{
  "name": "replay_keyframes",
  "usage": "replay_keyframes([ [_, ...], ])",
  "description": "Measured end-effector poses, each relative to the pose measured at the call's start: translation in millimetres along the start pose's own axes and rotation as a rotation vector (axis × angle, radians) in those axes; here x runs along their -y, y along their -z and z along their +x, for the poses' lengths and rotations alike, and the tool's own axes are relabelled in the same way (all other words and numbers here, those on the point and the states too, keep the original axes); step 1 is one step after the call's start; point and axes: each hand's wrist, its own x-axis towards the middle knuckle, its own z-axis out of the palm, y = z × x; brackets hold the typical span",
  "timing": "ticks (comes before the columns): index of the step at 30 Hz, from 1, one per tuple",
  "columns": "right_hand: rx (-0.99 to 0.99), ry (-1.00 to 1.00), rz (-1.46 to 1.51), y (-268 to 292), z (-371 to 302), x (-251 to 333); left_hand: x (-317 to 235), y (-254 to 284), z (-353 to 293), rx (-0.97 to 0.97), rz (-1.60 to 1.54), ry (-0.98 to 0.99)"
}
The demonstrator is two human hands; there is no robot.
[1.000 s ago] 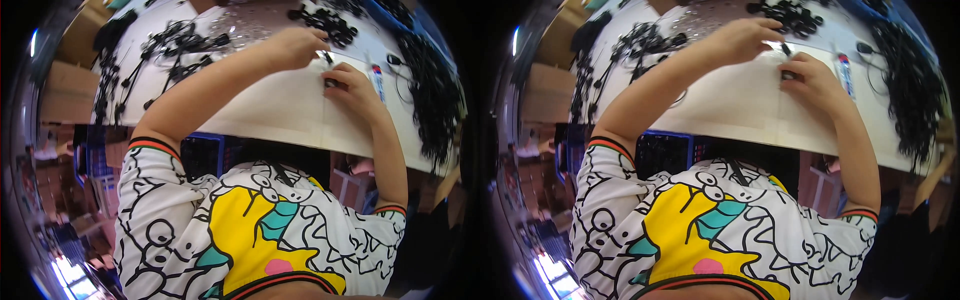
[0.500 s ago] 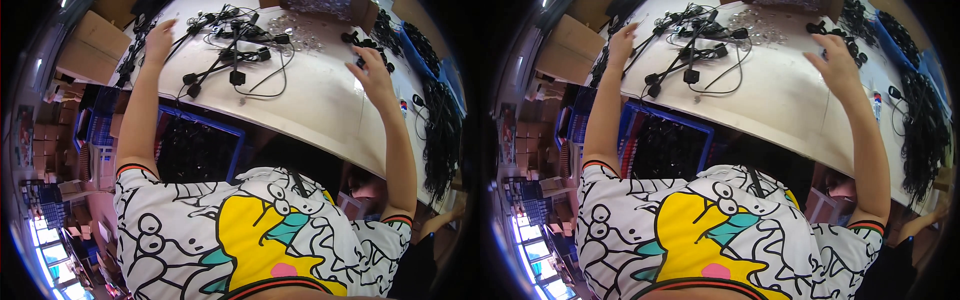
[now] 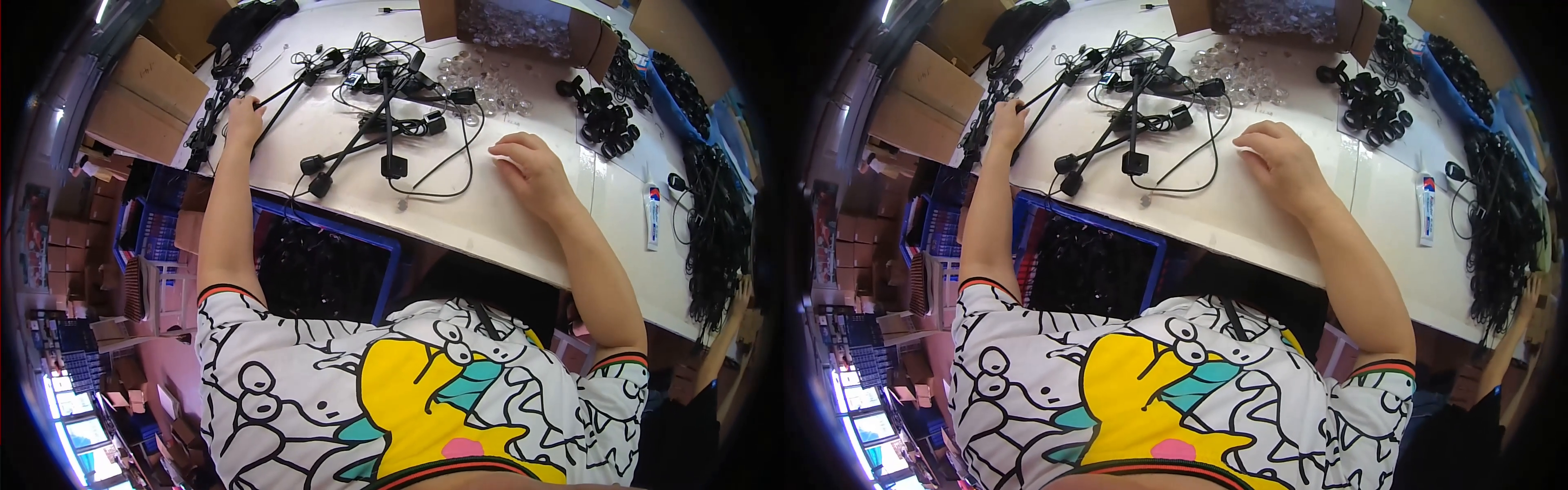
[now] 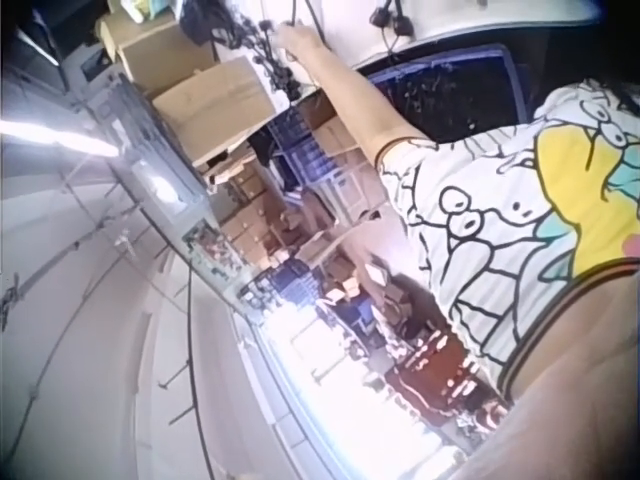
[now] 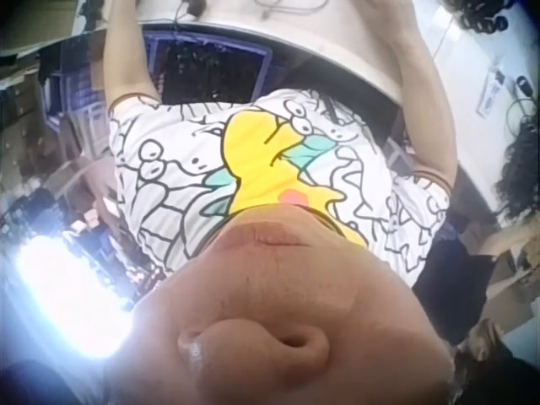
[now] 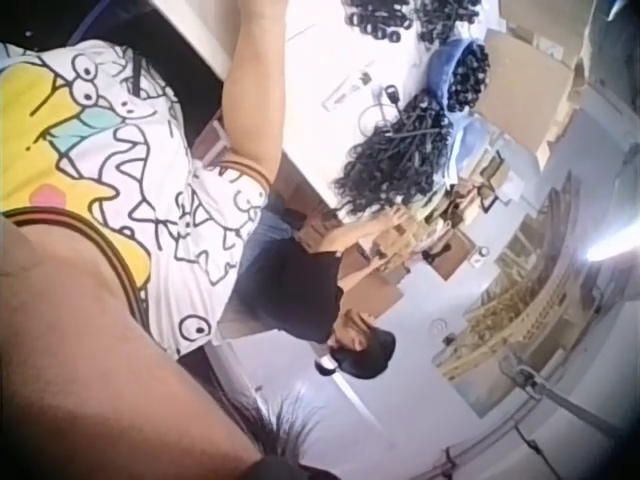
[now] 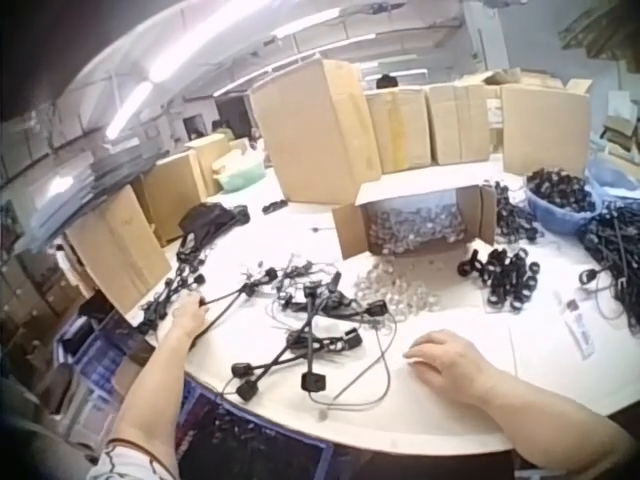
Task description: The person assembles small electronic components by gluing internal chips into electronic housings with a glue tube, then connecting wire harnesses to the assembled components.
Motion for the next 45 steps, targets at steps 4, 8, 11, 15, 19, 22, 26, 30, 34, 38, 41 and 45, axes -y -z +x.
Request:
replay_keyframes([
  [4, 0.007, -0.061, 0.055, 0, 3, -3, -8, -10, -7, -0.201, 0.188, -0.003],
  [8, 0.044, -0.078, 0.092, 1, 3, -4, -45, 14, -14, -0.094, 0.165, -0.022],
  [11, 0.049, -0.072, 0.116, 2, 4, -7, -38, 5, -16, 0.202, 0.141, -0.023],
  [15, 0.051, -0.008, 0.061, 4, 3, -8, 2, 19, 1, -0.094, -0.068, -0.126],
  [19, 0.037, -0.081, 0.145, 5, 0, -11, -48, 93, 0, -0.184, -0.687, 0.286],
  [22, -0.022, -0.123, 0.199, 12, 3, -1, -86, 141, -34, -0.165, -0.901, 0.219],
  [26, -0.333, 0.238, 0.129, 35, 6, 36, -137, 187, -84, 0.028, -0.811, 0.108],
  [30, -0.346, 0.486, 0.012, 53, 0, 99, -203, 214, -135, 0.31, -0.567, -0.516],
  [34, 0.084, 0.177, 0.064, 41, -52, 136, -244, 207, -172, 0.272, -0.415, -0.812],
  [38, 0.104, -0.019, 0.135, 12, -98, 111, -268, 166, -195, 0.245, -0.454, -0.93],
  [41, -0.031, -0.19, 0.33, -7, -137, 93, -280, 131, -225, -0.105, -0.878, -0.981],
  [45, -0.11, -0.455, 0.631, -8, -180, 88, -276, 68, -272, 0.54, -1.692, -0.15],
])
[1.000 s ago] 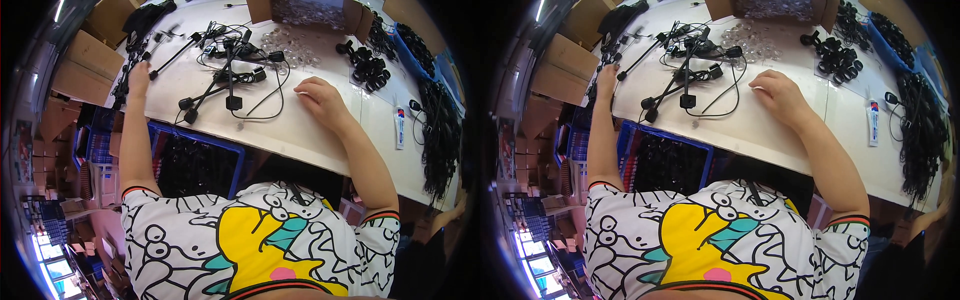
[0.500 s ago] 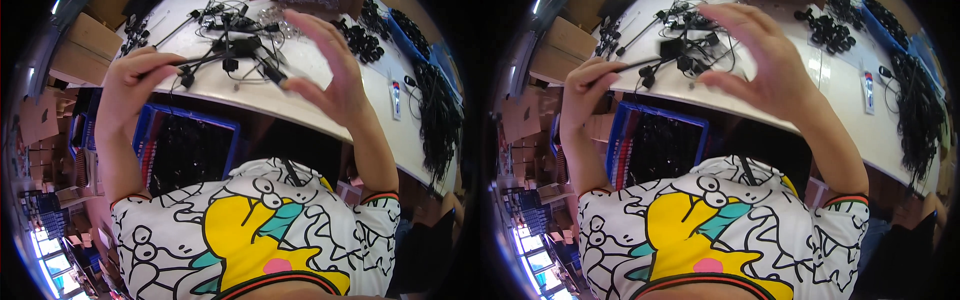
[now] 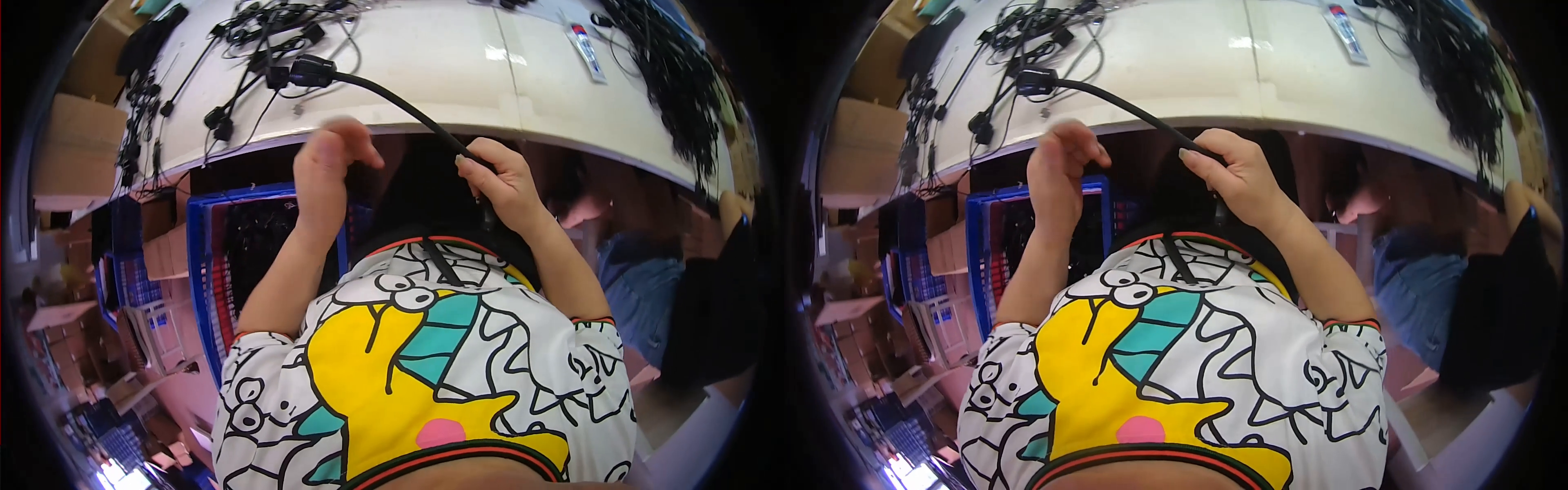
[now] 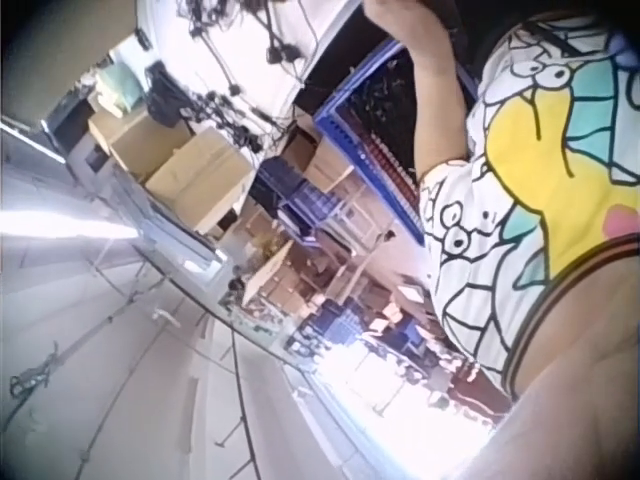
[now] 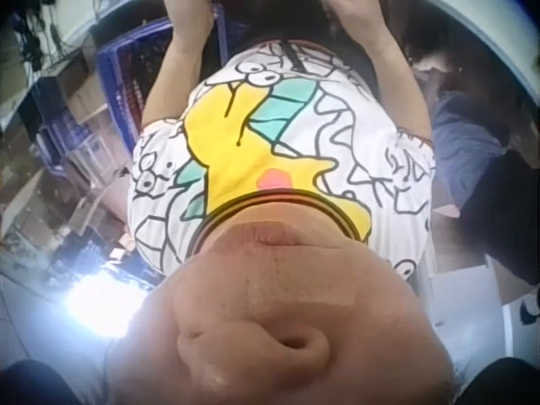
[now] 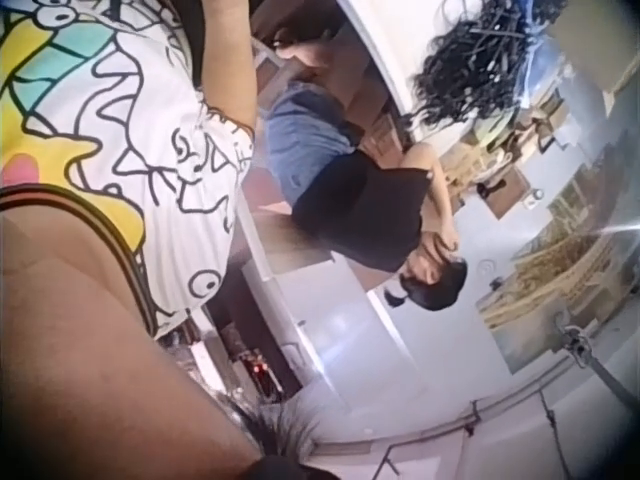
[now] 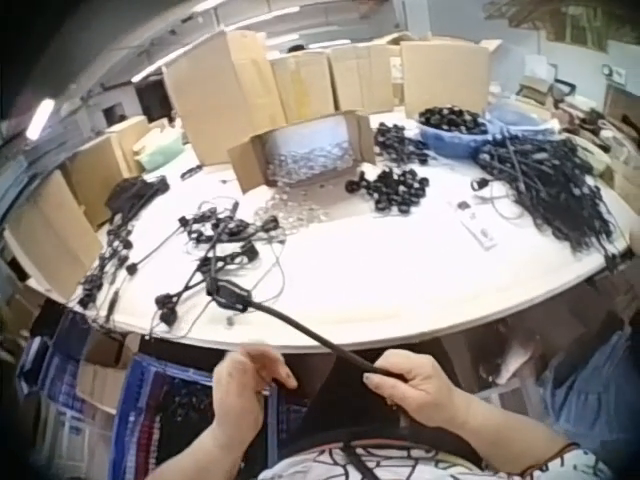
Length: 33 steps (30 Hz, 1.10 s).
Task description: The person assembles small electronic components by gluing internal chips into electronic housings with a glue tube, then connecting wire harnesses to the assembled components.
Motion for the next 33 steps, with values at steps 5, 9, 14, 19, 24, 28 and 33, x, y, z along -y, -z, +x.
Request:
replay_keyframes([
  [5, 0.112, 0.011, -0.063, 6, -16, -16, -6, -31, 34, -0.313, -0.782, -0.054],
  [9, 0.118, 0.073, -0.106, 7, -22, -18, -9, -26, 37, -0.056, -0.756, -0.121],
  [14, 0.117, 0.162, -0.27, 14, -13, -20, -19, -29, 41, -0.072, -0.572, -0.073],
  [19, -0.104, 0.265, -0.298, -3, -5, -41, -2, -43, 25, -0.131, -0.605, -0.216],
  [24, 0.032, 0.108, -0.441, 5, -18, -112, -24, -17, 28, -0.184, -0.481, -0.363],
  [28, 0.103, 0.141, -0.603, 7, -11, -133, -37, 0, 30, -0.19, -0.427, -0.431],
  [33, 0.125, 0.228, -0.712, 1, -7, -144, -49, 13, 29, -0.282, -0.402, -0.375],
])
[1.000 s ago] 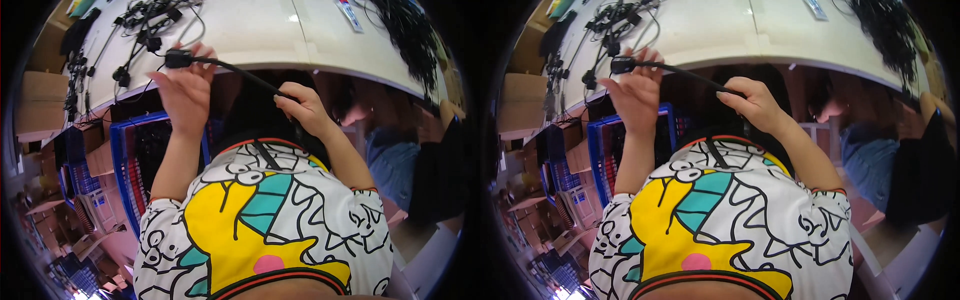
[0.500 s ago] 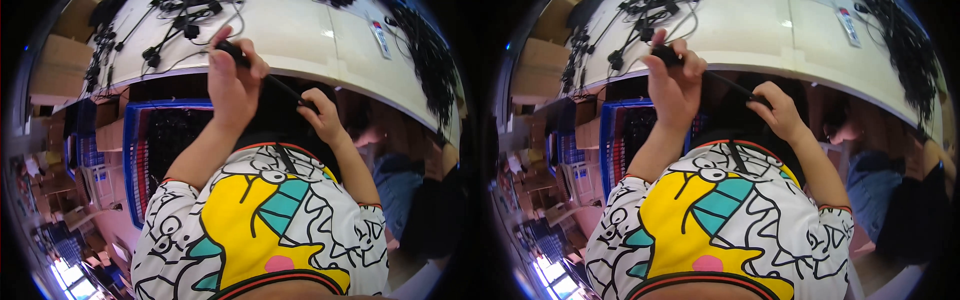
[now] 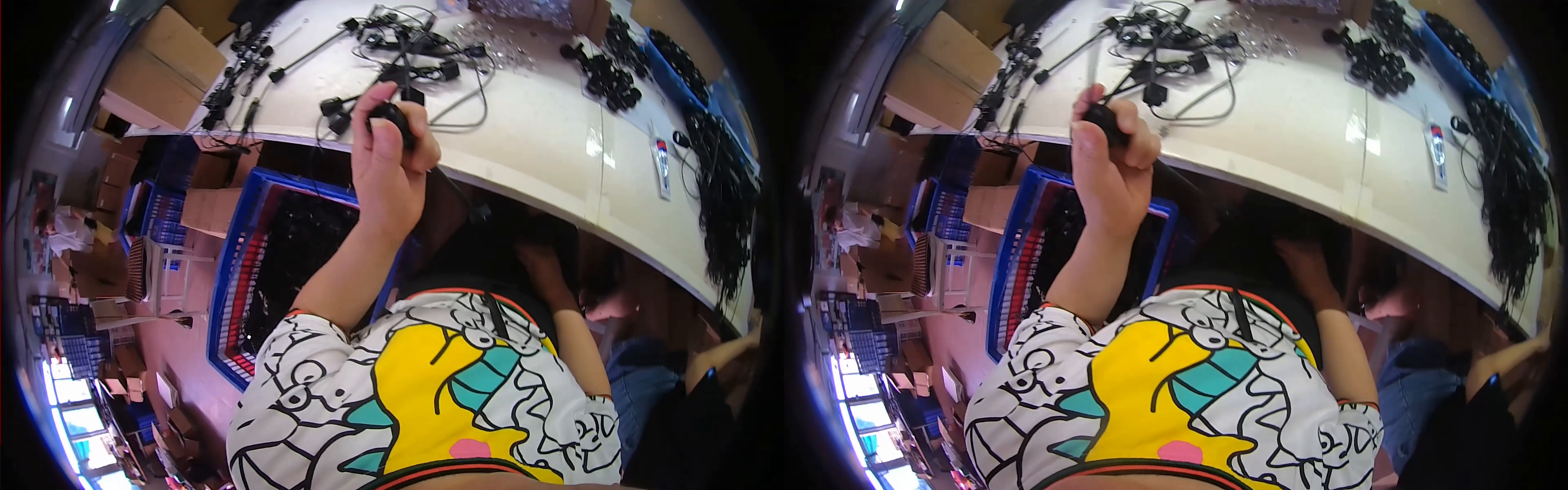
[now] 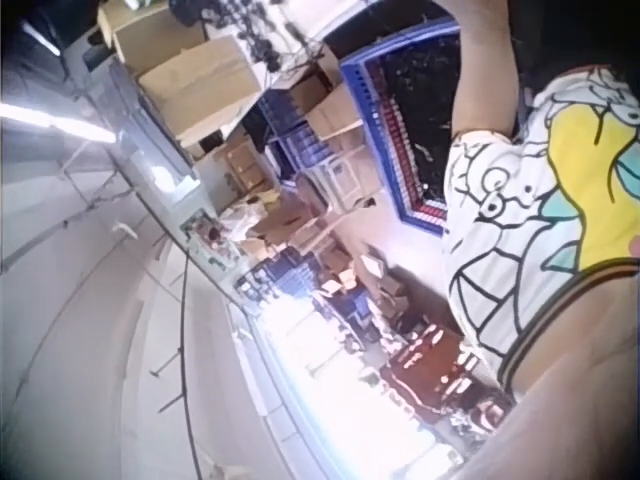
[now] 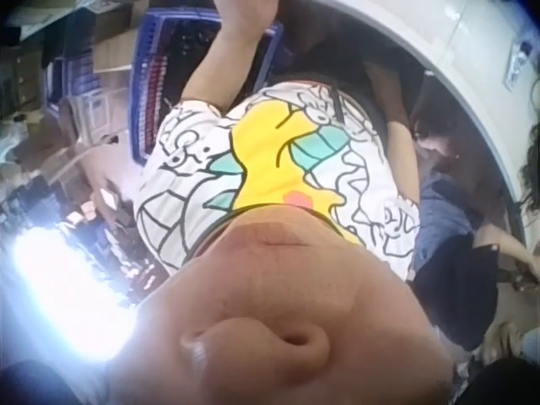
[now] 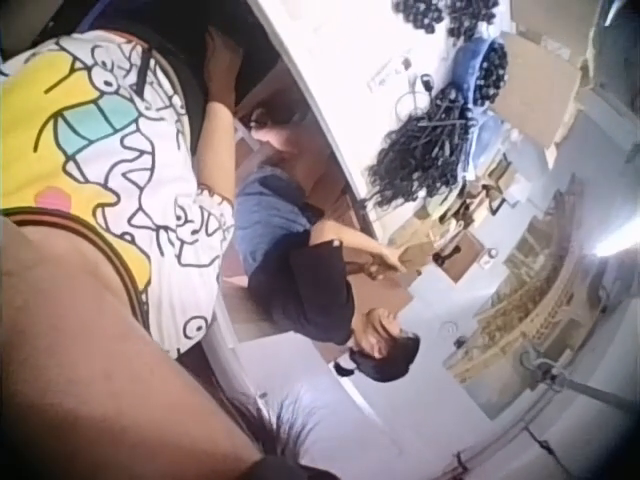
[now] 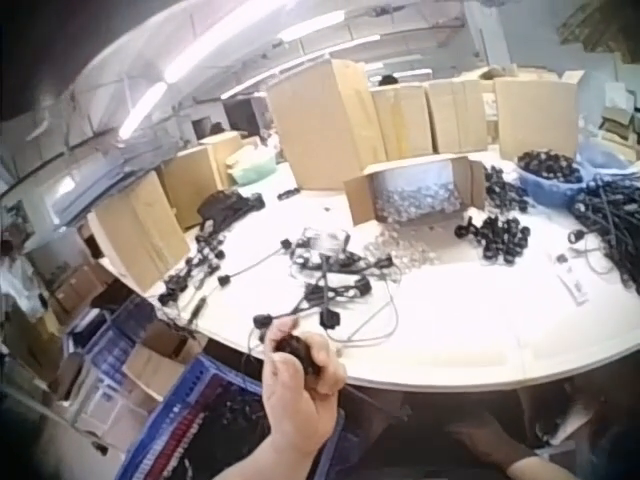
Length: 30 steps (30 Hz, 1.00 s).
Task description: The person assembles small electronic components by gluing internal chips into electronic housings with a glue tube, then connecting wire harnesses to the assembled components.
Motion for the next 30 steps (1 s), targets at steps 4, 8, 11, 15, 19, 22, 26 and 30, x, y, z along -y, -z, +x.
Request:
replay_keyframes([
  [4, 0.275, -0.121, -0.086, -1, -4, 1, 1, 6, -3, -0.028, 0.005, 0.038],
  [8, 0.37, -0.081, -0.136, 30, 7, 34, 14, 17, 1, 0.026, 0.042, 0.092],
  [11, 0.098, -0.029, 0.2, 86, 40, 81, 42, 18, -13, 0.09, 0.04, 0.2],
  [15, -0.287, -0.002, 0.368, 124, 80, 122, 80, -7, -49, 0.258, -0.031, 0.379],
  [19, -0.158, -0.214, 0.708, 125, 89, 129, 107, -17, -80, 0.354, -0.003, 0.457],
  [22, -0.146, -0.206, 0.749, 108, 77, 115, 117, -9, -93, 0.394, 0.012, 0.565],
  [26, -0.105, -0.237, 0.671, 97, 58, 111, 114, 5, -90, 0.764, 0.611, 0.458],
  [30, -0.081, -0.211, 0.416, 97, 50, 108, 65, 13, -48, 0.286, 0.511, 0.822],
])
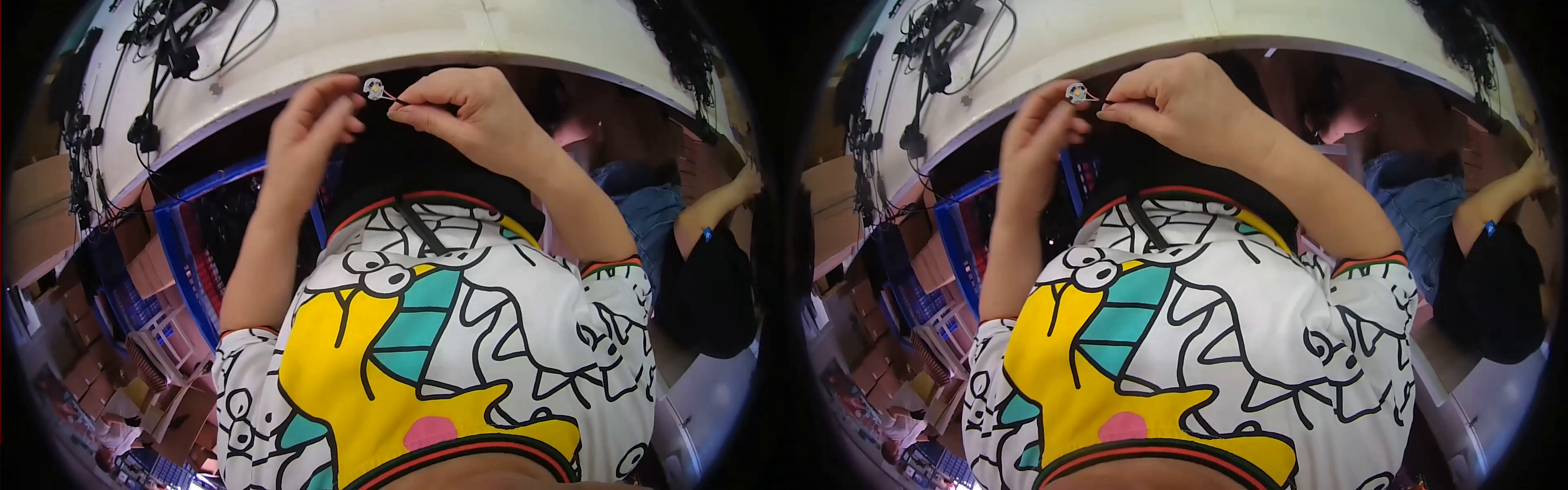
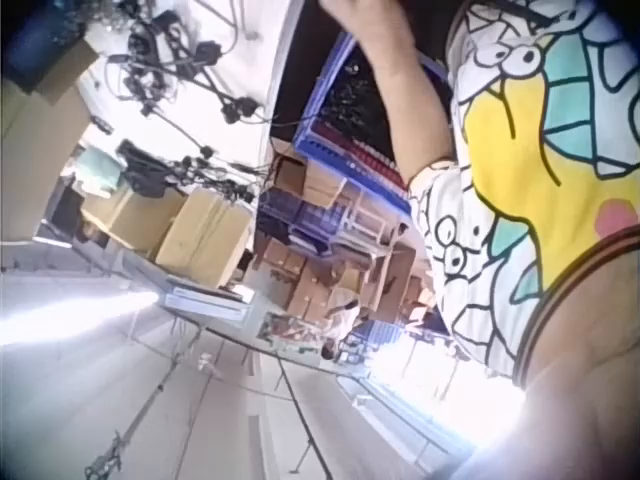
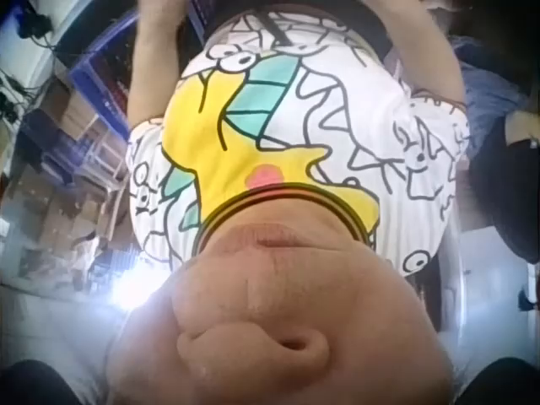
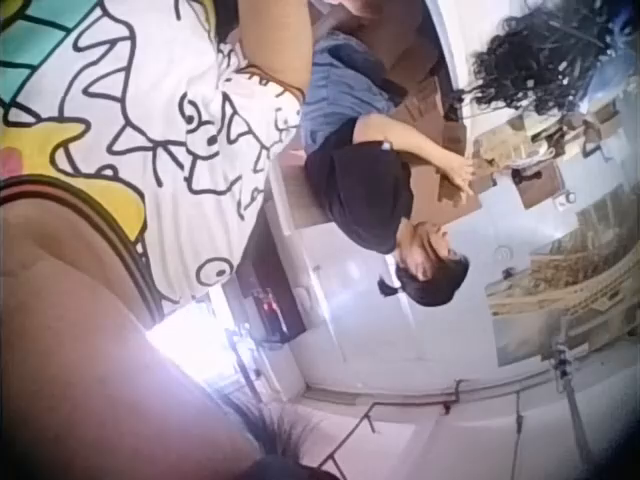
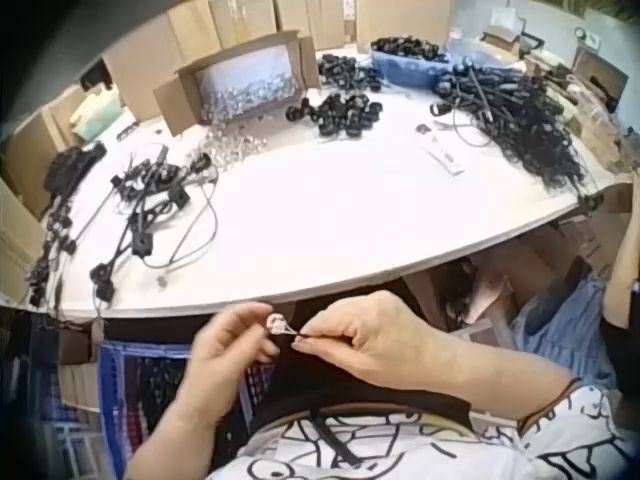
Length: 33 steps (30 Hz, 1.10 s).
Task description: The person assembles small electronic components by gluing internal chips into electronic housings with a glue tube, then connecting wire harnesses to the assembled components.
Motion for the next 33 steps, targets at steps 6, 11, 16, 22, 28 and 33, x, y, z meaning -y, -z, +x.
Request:
replay_keyframes([
  [6, 0.073, 0.1, -0.189, 0, 4, 9, -30, 5, 1, 0.137, 0.195, -0.087],
  [11, 0.1, -0.086, 0.151, 3, 0, 13, -28, 11, 5, 0.227, 0.088, -0.018],
  [16, 0.226, -0.26, 0.356, 9, 8, 6, -31, 11, 7, 0.261, 0.123, 0.068],
  [22, 0.352, -0.353, 0.412, 16, 15, 11, -28, 10, 10, 0.257, 0.188, -0.013],
  [28, 0.347, -0.372, 0.425, 15, 15, 7, -30, 10, 10, 0.274, 0.254, -0.001],
  [33, 0.343, -0.416, 0.398, 16, 13, 6, -31, 8, 8, 0.302, 0.353, -0.011],
])
